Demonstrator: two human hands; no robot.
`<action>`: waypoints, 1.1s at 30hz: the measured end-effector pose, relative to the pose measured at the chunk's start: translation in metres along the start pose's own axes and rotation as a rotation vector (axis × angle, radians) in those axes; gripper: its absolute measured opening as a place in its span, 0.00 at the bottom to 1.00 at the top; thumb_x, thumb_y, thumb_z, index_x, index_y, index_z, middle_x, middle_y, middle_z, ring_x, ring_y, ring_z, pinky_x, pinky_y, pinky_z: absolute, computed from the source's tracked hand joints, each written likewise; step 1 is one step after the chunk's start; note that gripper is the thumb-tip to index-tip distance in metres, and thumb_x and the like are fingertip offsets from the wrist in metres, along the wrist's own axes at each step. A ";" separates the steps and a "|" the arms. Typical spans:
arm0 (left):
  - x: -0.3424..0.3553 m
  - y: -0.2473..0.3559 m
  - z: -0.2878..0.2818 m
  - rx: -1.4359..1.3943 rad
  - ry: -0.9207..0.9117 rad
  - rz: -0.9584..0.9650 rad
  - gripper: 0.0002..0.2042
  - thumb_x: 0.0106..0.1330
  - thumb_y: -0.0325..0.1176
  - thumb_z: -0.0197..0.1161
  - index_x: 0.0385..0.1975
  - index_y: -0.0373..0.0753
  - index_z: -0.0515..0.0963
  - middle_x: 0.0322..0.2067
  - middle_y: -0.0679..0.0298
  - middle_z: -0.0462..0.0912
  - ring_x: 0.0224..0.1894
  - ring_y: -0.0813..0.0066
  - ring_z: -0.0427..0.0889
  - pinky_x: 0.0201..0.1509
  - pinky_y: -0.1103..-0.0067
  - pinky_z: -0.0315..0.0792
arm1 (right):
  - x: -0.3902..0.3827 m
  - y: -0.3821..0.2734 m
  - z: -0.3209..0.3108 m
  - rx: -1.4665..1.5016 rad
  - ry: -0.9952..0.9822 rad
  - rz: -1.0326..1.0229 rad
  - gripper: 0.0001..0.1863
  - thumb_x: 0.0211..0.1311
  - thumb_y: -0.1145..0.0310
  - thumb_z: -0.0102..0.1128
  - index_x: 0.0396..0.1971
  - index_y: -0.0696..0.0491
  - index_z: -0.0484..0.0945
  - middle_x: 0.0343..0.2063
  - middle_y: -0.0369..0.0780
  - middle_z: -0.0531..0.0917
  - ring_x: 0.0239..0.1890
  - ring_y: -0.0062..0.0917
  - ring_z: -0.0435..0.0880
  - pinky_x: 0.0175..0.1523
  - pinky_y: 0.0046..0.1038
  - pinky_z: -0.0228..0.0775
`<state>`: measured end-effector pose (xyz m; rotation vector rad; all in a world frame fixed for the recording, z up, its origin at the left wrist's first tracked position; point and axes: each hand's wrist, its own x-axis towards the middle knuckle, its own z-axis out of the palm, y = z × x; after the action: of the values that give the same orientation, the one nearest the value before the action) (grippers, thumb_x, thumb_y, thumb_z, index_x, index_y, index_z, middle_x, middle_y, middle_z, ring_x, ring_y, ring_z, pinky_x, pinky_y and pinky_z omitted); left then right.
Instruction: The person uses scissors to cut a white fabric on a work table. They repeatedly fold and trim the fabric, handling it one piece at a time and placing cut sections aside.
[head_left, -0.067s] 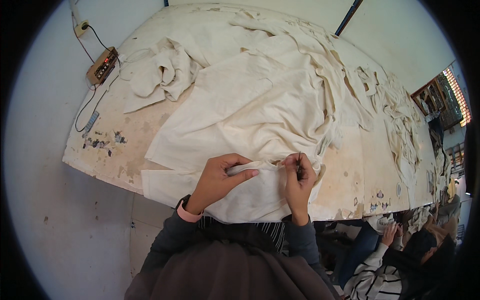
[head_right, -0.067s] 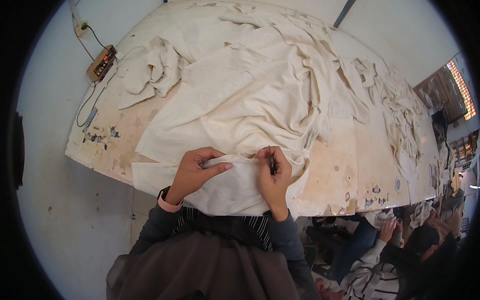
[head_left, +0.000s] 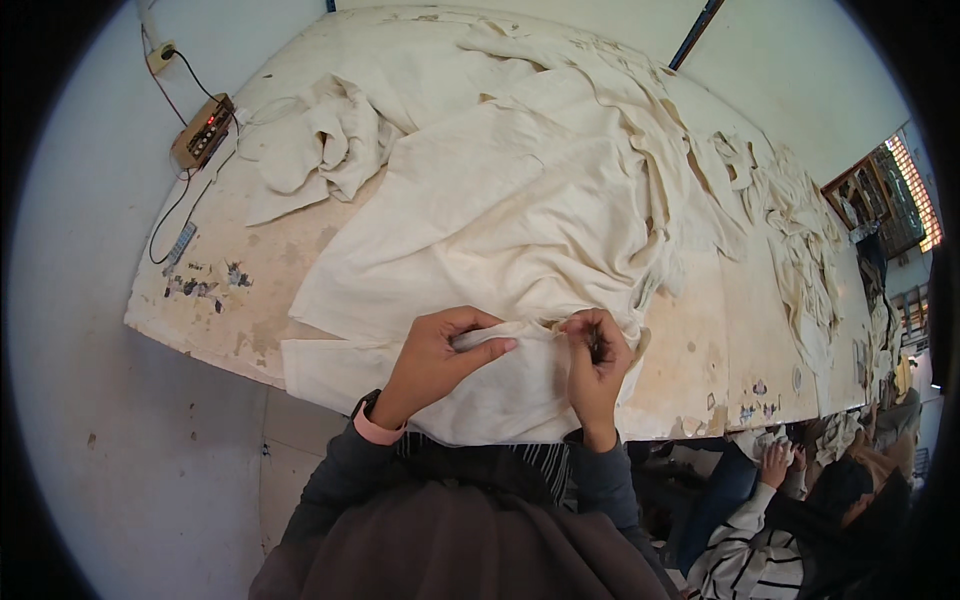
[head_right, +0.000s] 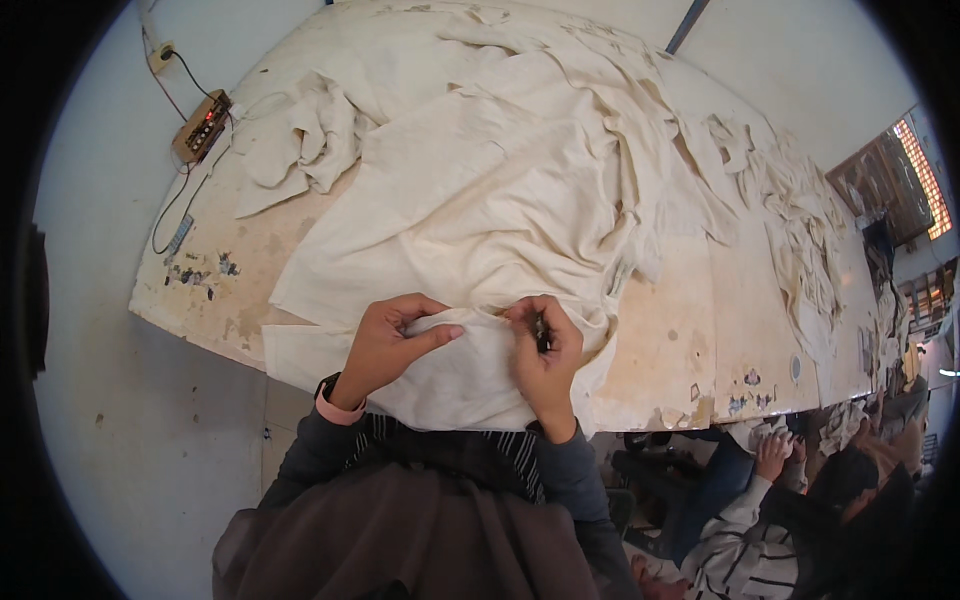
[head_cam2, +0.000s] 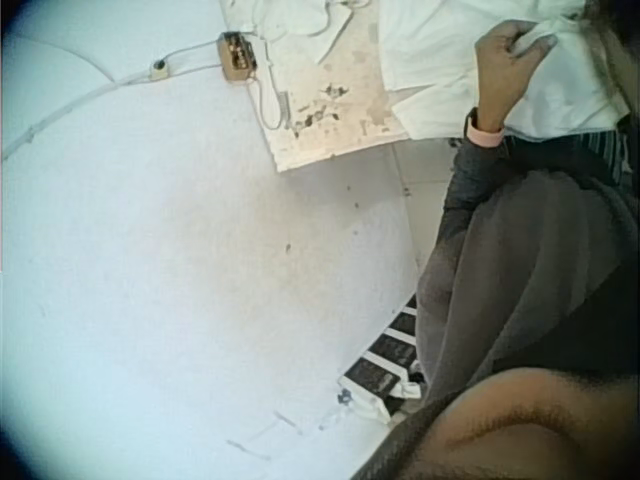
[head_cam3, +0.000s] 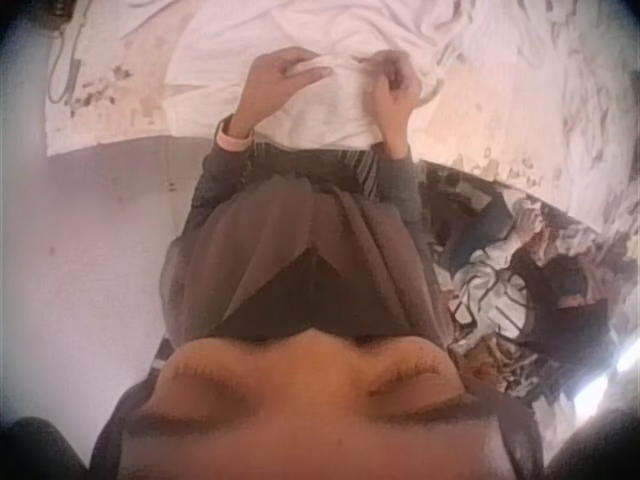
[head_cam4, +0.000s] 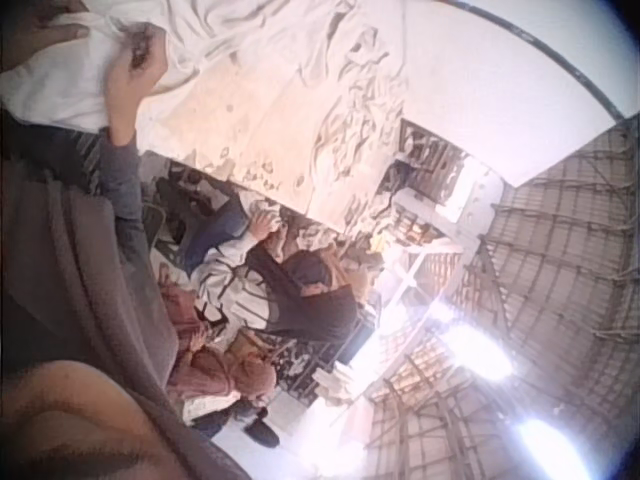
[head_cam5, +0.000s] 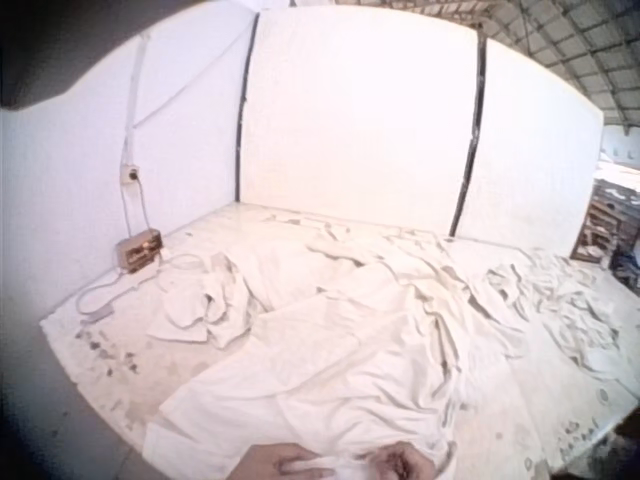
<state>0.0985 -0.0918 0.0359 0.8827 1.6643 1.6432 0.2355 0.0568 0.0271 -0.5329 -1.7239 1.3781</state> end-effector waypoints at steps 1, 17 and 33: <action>0.002 0.000 0.001 -0.002 0.004 0.008 0.11 0.65 0.31 0.75 0.41 0.30 0.86 0.32 0.68 0.88 0.35 0.89 0.78 0.38 0.86 0.72 | 0.000 0.001 0.000 -0.012 0.011 -0.029 0.06 0.60 0.80 0.60 0.36 0.58 0.82 0.24 0.33 0.82 0.28 0.14 0.77 0.36 0.20 0.62; 0.005 0.020 -0.004 0.159 -0.156 0.186 0.14 0.64 0.19 0.68 0.49 0.37 0.81 0.56 0.61 0.81 0.48 0.71 0.86 0.49 0.77 0.79 | 0.016 -0.010 -0.013 -0.256 0.023 -0.239 0.13 0.48 0.84 0.63 0.35 0.56 0.84 0.29 0.38 0.85 0.27 0.31 0.81 0.35 0.26 0.66; -0.005 0.042 0.000 0.608 -0.177 0.298 0.39 0.59 0.20 0.68 0.74 0.45 0.65 0.69 0.63 0.71 0.58 0.58 0.83 0.49 0.71 0.82 | 0.034 -0.072 -0.024 -0.682 -0.401 -0.090 0.16 0.58 0.56 0.76 0.29 0.54 0.84 0.18 0.39 0.81 0.19 0.30 0.78 0.26 0.30 0.66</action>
<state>0.1023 -0.0959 0.0778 1.5861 2.0083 1.1845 0.2482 0.0743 0.1078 -0.5535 -2.5302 0.8399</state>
